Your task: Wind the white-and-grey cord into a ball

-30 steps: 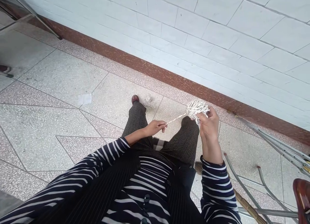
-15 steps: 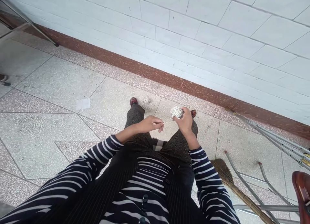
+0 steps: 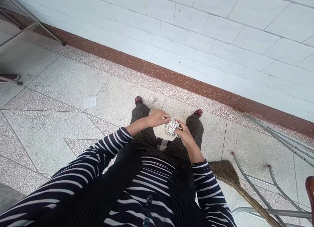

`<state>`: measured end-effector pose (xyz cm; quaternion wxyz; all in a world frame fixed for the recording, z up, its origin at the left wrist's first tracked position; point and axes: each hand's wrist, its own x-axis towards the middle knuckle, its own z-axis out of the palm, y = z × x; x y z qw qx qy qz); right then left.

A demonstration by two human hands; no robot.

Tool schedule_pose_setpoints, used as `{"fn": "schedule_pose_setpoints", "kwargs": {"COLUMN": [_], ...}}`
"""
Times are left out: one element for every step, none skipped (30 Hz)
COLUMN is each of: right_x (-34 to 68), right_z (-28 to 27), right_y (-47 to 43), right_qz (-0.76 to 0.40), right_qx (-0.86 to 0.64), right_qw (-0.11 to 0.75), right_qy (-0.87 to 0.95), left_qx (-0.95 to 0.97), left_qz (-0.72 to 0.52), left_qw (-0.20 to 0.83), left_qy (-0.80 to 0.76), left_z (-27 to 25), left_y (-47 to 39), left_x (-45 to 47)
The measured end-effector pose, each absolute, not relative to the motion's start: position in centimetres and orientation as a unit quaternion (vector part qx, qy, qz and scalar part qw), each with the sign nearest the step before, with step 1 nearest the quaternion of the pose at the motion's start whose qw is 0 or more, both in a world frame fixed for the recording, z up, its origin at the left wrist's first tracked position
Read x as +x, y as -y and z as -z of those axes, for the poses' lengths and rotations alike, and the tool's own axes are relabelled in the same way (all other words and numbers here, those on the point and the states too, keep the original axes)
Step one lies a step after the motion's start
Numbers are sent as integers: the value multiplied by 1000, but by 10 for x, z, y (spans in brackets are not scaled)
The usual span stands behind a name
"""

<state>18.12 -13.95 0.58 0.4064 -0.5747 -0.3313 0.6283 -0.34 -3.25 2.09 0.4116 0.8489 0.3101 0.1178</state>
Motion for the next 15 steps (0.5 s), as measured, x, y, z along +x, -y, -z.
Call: {"fn": "schedule_pose_setpoints", "kwargs": {"right_x": [181, 182, 183, 184, 184, 185, 185, 185, 184, 183, 182, 180, 179, 178, 178], "right_z": [-6, -6, -7, -8, -9, -9, -10, -10, -9, -9, -8, -8, -8, -9, -10], "right_y": [142, 143, 145, 147, 149, 151, 152, 153, 154, 154, 154, 153, 153, 152, 152], "right_qz": [-641, -652, -663, -675, -688, -701, -710, -713, -709, -698, -683, -670, -660, -653, -649], "right_qx": [-567, -558, -550, -541, -529, -517, -509, -507, -512, -523, -537, -549, -556, -560, -562], "right_qw": [407, 406, 405, 403, 401, 399, 397, 394, 393, 394, 396, 398, 402, 405, 407], "right_qy": [321, 312, 306, 300, 293, 286, 282, 281, 284, 289, 296, 303, 307, 309, 313], "left_qx": [854, 859, 863, 866, 869, 871, 873, 874, 876, 878, 880, 883, 886, 890, 892], "left_qz": [-122, -125, -128, -129, -128, -124, -120, -115, -109, -102, -95, -88, -83, -81, -84], "left_qw": [401, 392, 383, 376, 370, 366, 364, 362, 361, 360, 358, 357, 356, 356, 358], "left_qy": [-307, -304, -303, -303, -302, -302, -302, -301, -301, -299, -297, -292, -283, -273, -262], "left_z": [-21, -22, -22, -23, -23, -24, -24, -23, -23, -22, -22, -22, -21, -21, -21], "left_y": [35, 36, 38, 39, 40, 41, 42, 43, 44, 45, 45, 43, 40, 37, 32], "left_x": [-4, -4, -4, -5, -5, -5, -6, -6, -5, -5, -5, -4, -4, -4, -5]}}
